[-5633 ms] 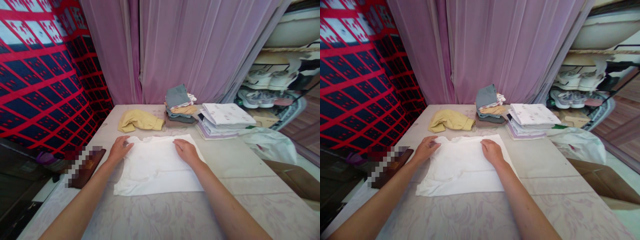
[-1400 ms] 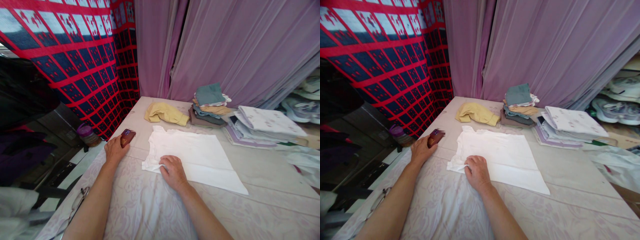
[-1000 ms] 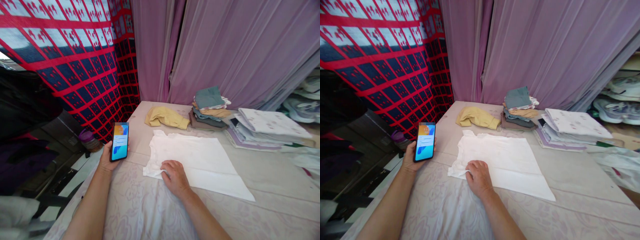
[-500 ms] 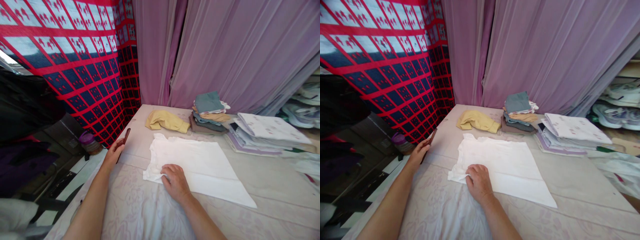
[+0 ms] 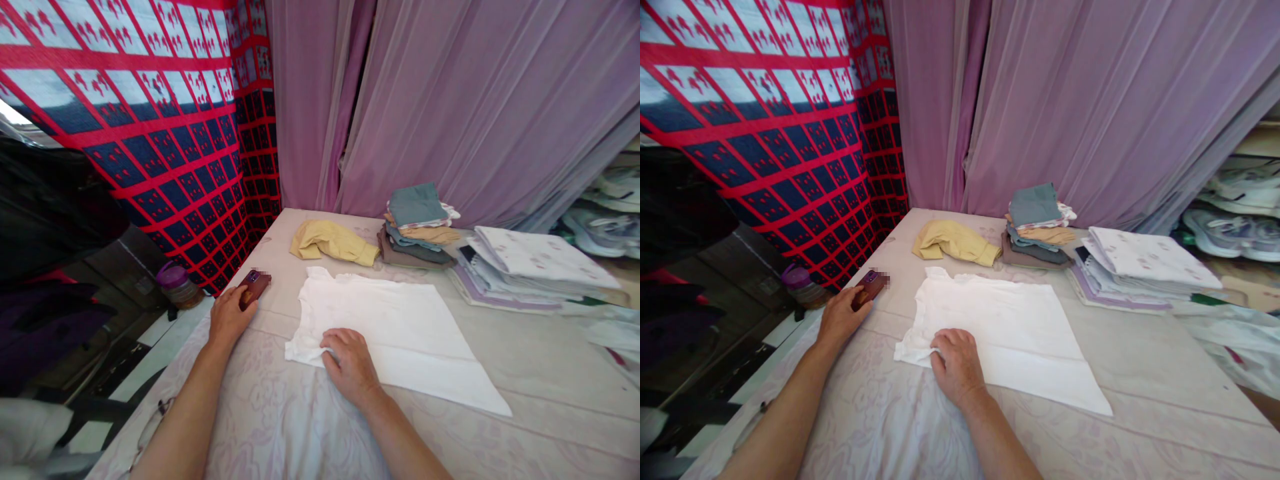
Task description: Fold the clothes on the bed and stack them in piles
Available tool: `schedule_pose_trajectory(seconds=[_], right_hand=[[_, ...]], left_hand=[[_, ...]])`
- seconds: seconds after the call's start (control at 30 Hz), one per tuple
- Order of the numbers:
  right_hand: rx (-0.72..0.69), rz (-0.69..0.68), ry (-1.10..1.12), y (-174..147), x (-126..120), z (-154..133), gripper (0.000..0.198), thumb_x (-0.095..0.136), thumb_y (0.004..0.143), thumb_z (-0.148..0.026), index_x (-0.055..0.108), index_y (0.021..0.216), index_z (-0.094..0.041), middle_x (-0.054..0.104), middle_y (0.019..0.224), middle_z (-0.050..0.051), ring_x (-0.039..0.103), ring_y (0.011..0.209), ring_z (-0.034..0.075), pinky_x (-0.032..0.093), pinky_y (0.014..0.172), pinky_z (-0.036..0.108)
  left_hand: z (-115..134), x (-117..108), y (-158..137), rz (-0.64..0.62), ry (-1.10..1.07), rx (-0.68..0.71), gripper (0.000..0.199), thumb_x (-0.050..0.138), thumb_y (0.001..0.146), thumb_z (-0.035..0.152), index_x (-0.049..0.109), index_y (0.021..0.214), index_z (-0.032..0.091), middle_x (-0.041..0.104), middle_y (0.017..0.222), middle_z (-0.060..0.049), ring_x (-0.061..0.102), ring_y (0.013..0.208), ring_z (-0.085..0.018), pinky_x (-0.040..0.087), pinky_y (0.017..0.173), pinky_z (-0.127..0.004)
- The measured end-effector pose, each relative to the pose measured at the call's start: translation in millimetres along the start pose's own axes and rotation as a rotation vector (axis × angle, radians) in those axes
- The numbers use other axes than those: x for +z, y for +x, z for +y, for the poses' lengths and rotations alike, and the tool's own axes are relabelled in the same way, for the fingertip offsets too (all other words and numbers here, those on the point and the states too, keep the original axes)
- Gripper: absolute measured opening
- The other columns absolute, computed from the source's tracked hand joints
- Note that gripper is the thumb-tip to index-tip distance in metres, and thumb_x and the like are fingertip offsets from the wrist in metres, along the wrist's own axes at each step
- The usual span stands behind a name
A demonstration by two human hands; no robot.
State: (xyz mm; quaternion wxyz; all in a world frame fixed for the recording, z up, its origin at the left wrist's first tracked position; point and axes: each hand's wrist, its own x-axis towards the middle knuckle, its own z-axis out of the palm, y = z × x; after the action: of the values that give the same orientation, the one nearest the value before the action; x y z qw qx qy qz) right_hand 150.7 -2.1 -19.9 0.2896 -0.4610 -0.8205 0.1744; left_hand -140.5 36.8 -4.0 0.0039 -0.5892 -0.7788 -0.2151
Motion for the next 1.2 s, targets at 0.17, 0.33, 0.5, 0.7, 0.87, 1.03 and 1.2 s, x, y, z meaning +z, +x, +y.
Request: schedule_pose_trajectory(seconds=[0.17,0.33,0.5,0.7,0.87,1.03,1.2], right_hand=[[0.007,-0.009,-0.002,-0.4,-0.2,-0.2,0.021,0.053,0.077,-0.011,0.064,0.092,-0.022,0.066,0.100,0.002,0.054,0.098,0.019,0.033,0.092,0.035],[0.025,-0.035,-0.053,-1.1,-0.7,-0.8,0.031,0.054,0.077,-0.013,0.062,0.106,-0.022,0.065,0.105,0.004,0.053,0.102,0.019,0.032,0.094,0.036],[0.026,-0.095,-0.144,1.7,-6.4,-10.6,0.032,0.059,0.079,-0.024,0.061,0.111,-0.024,0.064,0.109,0.005,0.052,0.104,0.021,0.031,0.095,0.037],[0.007,-0.195,-0.244,19.1,-8.2,-24.8,0.032,0.059,0.082,-0.037,0.062,0.112,-0.024,0.065,0.101,0.006,0.055,0.097,0.022,0.033,0.087,0.036],[0.064,-0.241,-0.213,32.1,-4.1,-22.1,0.019,0.050,0.087,-0.027,0.067,0.095,-0.023,0.067,0.091,0.005,0.059,0.089,0.020,0.036,0.075,0.031],[0.129,-0.213,-0.070,35.7,-0.5,-14.9,0.027,0.059,0.079,-0.025,0.063,0.105,-0.024,0.069,0.093,0.002,0.061,0.085,0.016,0.039,0.075,0.028],[0.149,-0.340,-0.080,44.3,-9.6,-22.6,0.036,0.066,0.072,-0.035,0.065,0.106,-0.024,0.069,0.092,0.002,0.061,0.081,0.017,0.039,0.070,0.027]], left_hand=[[-2.8,8.0,-3.4,-0.003,0.119,-0.051,0.051,0.057,0.077,0.043,0.058,0.123,0.020,0.055,0.129,-0.012,0.052,0.114,-0.032,0.040,0.097,-0.045],[-0.2,7.3,-5.2,-0.040,0.139,-0.062,0.049,0.053,0.081,0.042,0.057,0.125,0.020,0.047,0.138,-0.014,0.043,0.126,-0.033,0.034,0.102,-0.048],[13.7,5.3,-7.6,-0.004,0.096,0.053,0.045,0.056,0.080,0.040,0.061,0.120,0.021,0.047,0.139,-0.013,0.038,0.130,-0.032,0.025,0.108,-0.050],[39.2,8.9,-13.8,-0.121,-0.317,0.278,0.023,0.053,0.081,0.037,0.069,0.090,0.023,0.070,0.096,-0.003,0.060,0.096,-0.021,0.043,0.091,-0.035],[50.5,4.5,-19.8,-0.406,-0.566,0.429,0.033,0.055,0.080,0.044,0.063,0.058,0.020,0.066,0.069,-0.001,0.060,0.074,-0.016,0.046,0.077,-0.028],[52.8,-7.5,-25.7,-0.599,-0.531,0.523,0.028,0.062,0.075,0.045,0.067,0.060,0.022,0.070,0.081,-0.001,0.061,0.085,-0.017,0.042,0.085,-0.029],[52.3,-13.7,-41.3,-0.579,-0.365,0.541,0.012,0.071,0.068,0.036,0.070,0.073,0.025,0.067,0.101,0.000,0.056,0.104,-0.021,0.036,0.094,-0.034]])
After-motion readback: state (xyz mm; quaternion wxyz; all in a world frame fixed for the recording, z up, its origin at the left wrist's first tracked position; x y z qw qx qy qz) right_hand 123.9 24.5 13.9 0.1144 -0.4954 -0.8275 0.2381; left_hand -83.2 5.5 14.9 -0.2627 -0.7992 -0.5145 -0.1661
